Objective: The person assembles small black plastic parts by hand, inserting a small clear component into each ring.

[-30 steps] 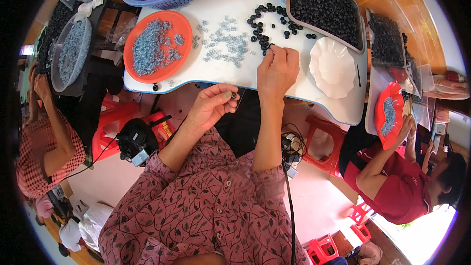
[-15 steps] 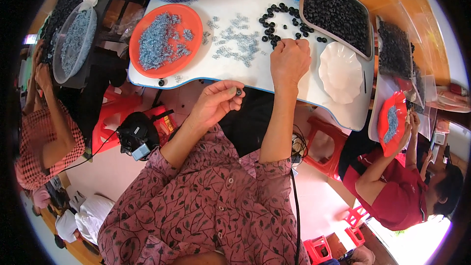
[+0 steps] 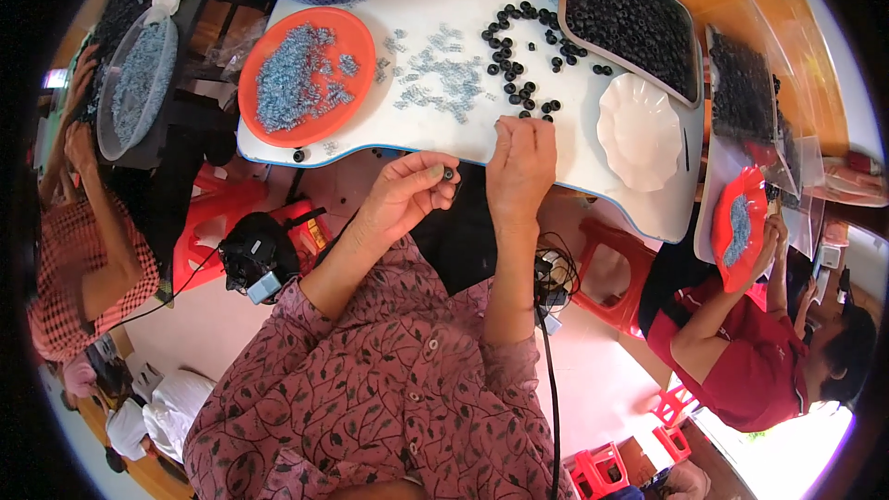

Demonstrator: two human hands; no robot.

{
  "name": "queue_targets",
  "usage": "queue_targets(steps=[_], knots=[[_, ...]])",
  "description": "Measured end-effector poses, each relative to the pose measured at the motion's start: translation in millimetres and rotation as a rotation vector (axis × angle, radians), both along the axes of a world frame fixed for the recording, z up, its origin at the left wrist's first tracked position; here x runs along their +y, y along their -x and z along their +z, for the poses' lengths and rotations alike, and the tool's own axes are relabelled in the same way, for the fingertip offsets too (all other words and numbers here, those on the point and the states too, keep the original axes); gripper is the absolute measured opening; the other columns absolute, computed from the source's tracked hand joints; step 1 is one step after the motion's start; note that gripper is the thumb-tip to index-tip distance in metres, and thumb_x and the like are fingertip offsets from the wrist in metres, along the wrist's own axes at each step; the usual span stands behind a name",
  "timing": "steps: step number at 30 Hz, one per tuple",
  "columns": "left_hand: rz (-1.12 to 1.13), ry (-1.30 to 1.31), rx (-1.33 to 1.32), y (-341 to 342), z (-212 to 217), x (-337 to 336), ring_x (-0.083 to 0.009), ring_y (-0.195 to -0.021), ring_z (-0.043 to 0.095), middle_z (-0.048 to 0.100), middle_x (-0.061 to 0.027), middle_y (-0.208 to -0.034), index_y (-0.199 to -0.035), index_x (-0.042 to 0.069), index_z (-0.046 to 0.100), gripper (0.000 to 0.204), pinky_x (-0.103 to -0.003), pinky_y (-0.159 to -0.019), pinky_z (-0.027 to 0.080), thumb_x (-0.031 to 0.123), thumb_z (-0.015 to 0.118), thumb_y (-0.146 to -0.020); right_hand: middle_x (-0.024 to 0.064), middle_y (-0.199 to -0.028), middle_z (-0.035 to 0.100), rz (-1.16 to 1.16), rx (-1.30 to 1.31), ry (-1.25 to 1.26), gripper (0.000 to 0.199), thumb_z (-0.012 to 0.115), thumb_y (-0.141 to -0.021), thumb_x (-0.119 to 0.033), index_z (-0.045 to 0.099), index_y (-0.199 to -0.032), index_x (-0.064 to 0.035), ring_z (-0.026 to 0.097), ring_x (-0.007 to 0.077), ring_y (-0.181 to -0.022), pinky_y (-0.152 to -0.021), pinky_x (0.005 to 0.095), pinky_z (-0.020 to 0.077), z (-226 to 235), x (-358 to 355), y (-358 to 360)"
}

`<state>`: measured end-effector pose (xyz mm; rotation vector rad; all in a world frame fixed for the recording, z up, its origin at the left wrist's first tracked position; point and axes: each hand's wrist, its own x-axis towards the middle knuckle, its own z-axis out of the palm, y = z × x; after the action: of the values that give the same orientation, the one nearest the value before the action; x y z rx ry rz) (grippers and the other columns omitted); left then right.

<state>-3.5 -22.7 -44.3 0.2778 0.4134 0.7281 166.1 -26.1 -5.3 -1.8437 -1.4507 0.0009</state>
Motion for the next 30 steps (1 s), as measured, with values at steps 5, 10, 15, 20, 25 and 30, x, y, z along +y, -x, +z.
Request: queue_targets(steps=[5, 10, 15, 20, 25, 30], knots=[[0.002, -0.012, 0.012, -0.3, 0.7, -2.4, -0.0153, -0.08, 0.067, 0.067, -0.0105, -0.096, -0.112, -0.002, 0.063, 0.023, -0.027, -0.07, 0.056, 0.01, 0.061, -0.093, 0.0099, -0.091, 0.06, -0.008, -0.109, -0.053, 0.01, 0.067, -0.081, -0.004, 0.065, -0.091, -0.005, 0.06, 0.0293, -0.08, -0.069, 0.0388, 0.0482, -12.0, -13.6, 8.5], [0.0, -0.006, 0.039, -1.1, 4.3, -2.9, -0.0151, -0.079, 0.063, 0.066, -0.0097, -0.096, -0.111, -0.002, 0.063, 0.022, -0.027, -0.068, 0.052, 0.01, 0.06, -0.093, 0.0102, -0.093, 0.06, 0.003, 0.057, -0.063, 0.012, 0.065, -0.081, -0.001, 0.065, -0.093, -0.0048, 0.061, 0.0288, -0.079, -0.068, 0.037, 0.0503, -10.2, -19.9, 6.7], [0.004, -0.011, 0.037, -0.4, 5.2, -3.2, -0.0151, -0.079, 0.063, 0.065, -0.0101, -0.097, -0.114, -0.002, 0.063, 0.023, -0.027, -0.068, 0.052, 0.01, 0.058, -0.094, 0.0119, -0.095, 0.06, -0.02, 0.078, -0.012, 0.018, 0.061, -0.085, 0.001, 0.065, -0.101, -0.0047, 0.063, 0.0284, -0.081, -0.068, 0.0358, 0.0512, -5.2, -23.6, 5.1], [0.007, 0.011, -0.048, 2.4, 0.8, -3.8, -0.0163, -0.082, 0.066, 0.066, -0.012, -0.099, -0.117, -0.003, 0.06, 0.026, -0.028, -0.072, 0.055, 0.009, 0.057, -0.095, 0.0121, -0.094, 0.06, -0.024, 0.029, 0.023, 0.018, 0.061, -0.087, -0.003, 0.066, -0.104, -0.0054, 0.063, 0.0294, -0.081, -0.068, 0.0366, 0.0507, -4.4, -19.7, 5.4], [0.002, 0.052, -0.101, 2.5, -0.1, -2.2, -0.0176, -0.084, 0.065, 0.065, -0.0135, -0.102, -0.118, -0.004, 0.059, 0.026, -0.029, -0.075, 0.054, 0.01, 0.056, -0.095, 0.0105, -0.088, 0.059, -0.017, -0.044, 0.086, 0.012, 0.065, -0.086, -0.009, 0.069, -0.098, -0.0083, 0.061, 0.0291, -0.076, -0.065, 0.0378, 0.0483, 1.6, -16.5, 3.1], [0.01, 0.073, -0.13, 2.6, -0.9, -1.2, -0.018, -0.084, 0.066, 0.065, -0.0136, -0.102, -0.117, -0.004, 0.058, 0.026, -0.029, -0.074, 0.054, 0.011, 0.056, -0.096, 0.0109, -0.088, 0.058, 0.031, -0.009, 0.097, 0.01, 0.064, -0.086, -0.008, 0.067, -0.095, -0.0069, 0.06, 0.0296, -0.076, -0.065, 0.0389, 0.0479, 1.7, -15.8, 5.9]])
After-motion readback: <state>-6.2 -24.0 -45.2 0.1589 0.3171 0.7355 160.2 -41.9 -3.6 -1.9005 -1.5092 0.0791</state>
